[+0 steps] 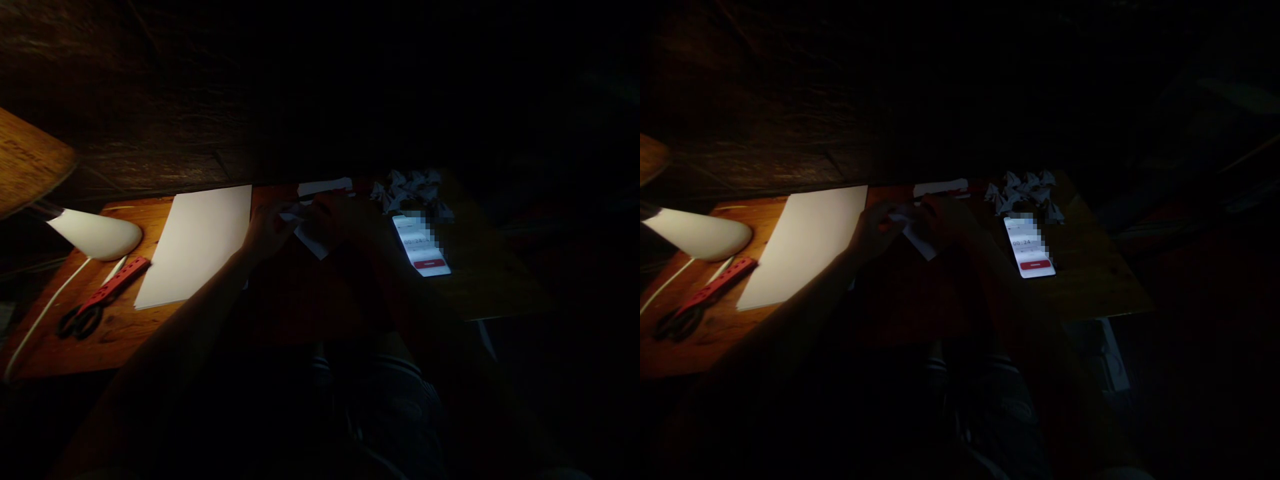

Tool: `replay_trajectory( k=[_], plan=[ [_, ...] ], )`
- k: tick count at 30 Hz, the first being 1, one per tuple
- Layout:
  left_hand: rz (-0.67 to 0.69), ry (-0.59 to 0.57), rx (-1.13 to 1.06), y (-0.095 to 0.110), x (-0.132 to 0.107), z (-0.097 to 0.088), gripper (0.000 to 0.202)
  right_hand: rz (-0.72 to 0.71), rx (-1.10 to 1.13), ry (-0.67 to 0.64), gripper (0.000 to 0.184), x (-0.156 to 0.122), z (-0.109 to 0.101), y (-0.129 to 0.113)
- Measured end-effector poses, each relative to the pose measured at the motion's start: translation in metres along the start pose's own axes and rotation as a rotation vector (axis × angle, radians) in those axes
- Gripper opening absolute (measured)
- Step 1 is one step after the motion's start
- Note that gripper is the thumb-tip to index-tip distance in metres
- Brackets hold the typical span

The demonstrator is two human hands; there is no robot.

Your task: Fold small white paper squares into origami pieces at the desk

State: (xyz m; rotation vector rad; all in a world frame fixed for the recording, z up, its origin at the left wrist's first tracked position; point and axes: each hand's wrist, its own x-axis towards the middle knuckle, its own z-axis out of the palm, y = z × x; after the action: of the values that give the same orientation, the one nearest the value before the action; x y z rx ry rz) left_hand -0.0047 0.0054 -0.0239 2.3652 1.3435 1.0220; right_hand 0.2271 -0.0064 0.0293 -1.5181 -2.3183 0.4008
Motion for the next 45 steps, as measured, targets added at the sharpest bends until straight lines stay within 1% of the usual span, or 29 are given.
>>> replay_trajectory(
  k=[2,4,5,7,9,15,17,20,24,31,35,38,40,45],
  plan=[
    [-0.006,-0.004,-0.046,0.006,0.001,-0.005,0.021,-0.058,0.041,-0.023,0.04,0.0,0.0,0.001],
    [-0.03,0.011,-0.052,0.008,0.002,-0.007,0.018,-0.108,0.049,-0.049,0.045,0.001,0.003,0.002],
    [-0.046,0.017,-0.052,0.009,0.002,-0.007,0.019,-0.125,0.041,-0.061,0.044,0.002,0.005,0.003],
    [-0.079,0.024,-0.06,0.009,0.003,-0.006,0.024,-0.144,0.021,-0.07,0.032,0.005,0.009,0.003],
    [-0.104,0.017,-0.069,0.008,0.003,-0.004,0.026,-0.138,0.012,-0.059,0.025,0.006,0.011,0.003],
    [-0.187,-0.004,-0.102,0.01,0.002,-0.005,0.033,-0.069,0.072,-0.001,0.025,0.009,0.012,0.003],
    [-0.217,-0.014,-0.142,0.011,0.001,-0.006,0.031,-0.057,0.102,-0.008,0.025,0.01,0.014,0.003],
    [-0.221,-0.022,-0.182,0.011,0.002,-0.007,0.027,-0.079,0.156,-0.029,0.026,0.01,0.016,0.004],
    [-0.218,0.014,-0.185,0.012,0.003,-0.004,0.023,-0.115,0.213,-0.029,0.033,0.006,0.016,0.002],
    [-0.305,0.072,-0.174,0.02,0.001,-0.001,0.021,-0.125,0.158,0.013,0.034,0.005,0.018,-0.001],
    [-0.357,0.123,-0.189,0.016,0.001,-0.001,0.02,-0.142,0.231,0.031,0.037,0.008,0.024,0.003],
    [-0.355,0.145,-0.193,0.011,0.001,0.001,0.022,-0.155,0.291,0.055,0.038,0.01,0.027,0.006],
    [-0.351,0.152,-0.207,0.007,0.0,0.002,0.022,-0.162,0.317,0.045,0.037,0.011,0.027,0.007],
    [-0.373,0.198,-0.313,-0.003,0.002,0.007,0.02,-0.141,0.259,0.014,0.032,0.013,0.025,0.008]
  ],
)
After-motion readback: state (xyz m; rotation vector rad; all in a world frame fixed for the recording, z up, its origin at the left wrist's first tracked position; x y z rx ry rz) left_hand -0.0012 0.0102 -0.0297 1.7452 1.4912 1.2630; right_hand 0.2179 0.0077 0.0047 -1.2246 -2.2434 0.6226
